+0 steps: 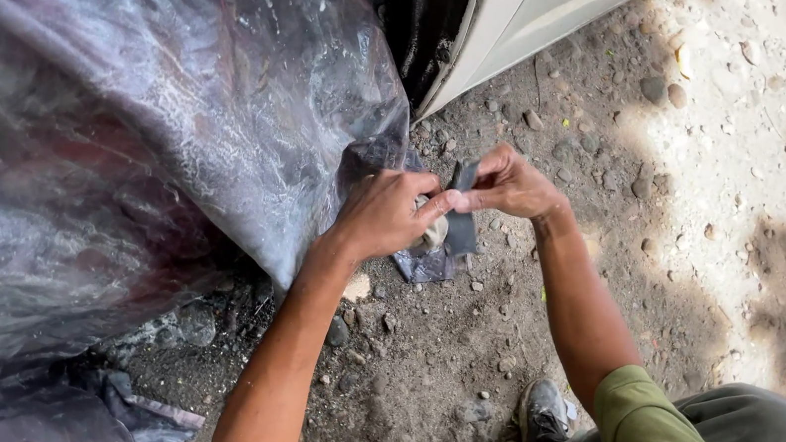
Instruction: The person sands the lower side panel of a white car using a sanding block. They hold a cloth in one hand to protect the adjacent wheel area while sanding the bodywork with the other hand.
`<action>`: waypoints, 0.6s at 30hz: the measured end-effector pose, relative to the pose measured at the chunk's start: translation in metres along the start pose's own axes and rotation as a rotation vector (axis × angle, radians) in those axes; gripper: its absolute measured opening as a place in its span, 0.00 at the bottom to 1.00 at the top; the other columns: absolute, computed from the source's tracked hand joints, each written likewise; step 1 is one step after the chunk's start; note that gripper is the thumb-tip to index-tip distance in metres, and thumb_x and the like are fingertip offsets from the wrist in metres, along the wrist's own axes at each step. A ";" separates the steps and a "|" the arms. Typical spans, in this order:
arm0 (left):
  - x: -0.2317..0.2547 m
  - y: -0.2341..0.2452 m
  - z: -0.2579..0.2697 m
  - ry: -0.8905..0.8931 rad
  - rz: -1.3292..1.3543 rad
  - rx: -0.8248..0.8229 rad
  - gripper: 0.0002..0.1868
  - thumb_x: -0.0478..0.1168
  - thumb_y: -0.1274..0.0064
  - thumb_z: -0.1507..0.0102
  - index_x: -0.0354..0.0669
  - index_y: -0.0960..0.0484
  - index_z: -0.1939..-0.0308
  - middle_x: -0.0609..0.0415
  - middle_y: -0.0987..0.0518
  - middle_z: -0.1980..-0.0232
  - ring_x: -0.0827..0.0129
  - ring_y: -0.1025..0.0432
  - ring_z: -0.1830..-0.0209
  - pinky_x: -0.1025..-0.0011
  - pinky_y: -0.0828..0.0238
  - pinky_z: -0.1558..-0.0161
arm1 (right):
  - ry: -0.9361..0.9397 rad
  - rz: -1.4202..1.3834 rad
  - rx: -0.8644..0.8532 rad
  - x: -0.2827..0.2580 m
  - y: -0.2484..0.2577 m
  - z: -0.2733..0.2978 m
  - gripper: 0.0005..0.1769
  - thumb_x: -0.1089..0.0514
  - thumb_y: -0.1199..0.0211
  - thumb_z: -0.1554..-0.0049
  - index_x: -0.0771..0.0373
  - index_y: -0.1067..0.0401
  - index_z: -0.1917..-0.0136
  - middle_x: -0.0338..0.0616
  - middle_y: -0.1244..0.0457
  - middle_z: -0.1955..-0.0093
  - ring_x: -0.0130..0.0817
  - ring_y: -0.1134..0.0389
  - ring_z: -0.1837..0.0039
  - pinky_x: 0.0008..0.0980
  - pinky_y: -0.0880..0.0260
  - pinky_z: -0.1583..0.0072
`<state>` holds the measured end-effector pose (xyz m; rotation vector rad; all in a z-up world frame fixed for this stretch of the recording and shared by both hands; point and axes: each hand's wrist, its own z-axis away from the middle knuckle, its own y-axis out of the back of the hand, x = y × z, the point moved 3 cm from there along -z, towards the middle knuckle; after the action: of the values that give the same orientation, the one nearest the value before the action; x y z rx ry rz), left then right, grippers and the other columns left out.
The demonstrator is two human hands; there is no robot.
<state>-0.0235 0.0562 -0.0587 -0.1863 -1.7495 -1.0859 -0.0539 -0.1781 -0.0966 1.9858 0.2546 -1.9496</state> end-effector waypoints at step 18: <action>0.000 0.015 0.004 -0.167 -0.092 0.478 0.17 0.52 0.40 0.36 0.42 0.14 0.67 0.49 0.16 0.70 0.63 0.23 0.77 0.68 0.30 0.75 | 0.281 0.721 0.636 -0.057 -0.006 -0.042 0.10 0.56 0.33 0.37 0.65 0.27 0.49 0.40 0.30 0.59 0.27 0.28 0.59 0.28 0.28 0.58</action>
<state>-0.0176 0.0676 -0.0507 0.1041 -2.1323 -0.7010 -0.0191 -0.1508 -0.0408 2.2530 -0.9966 -1.3576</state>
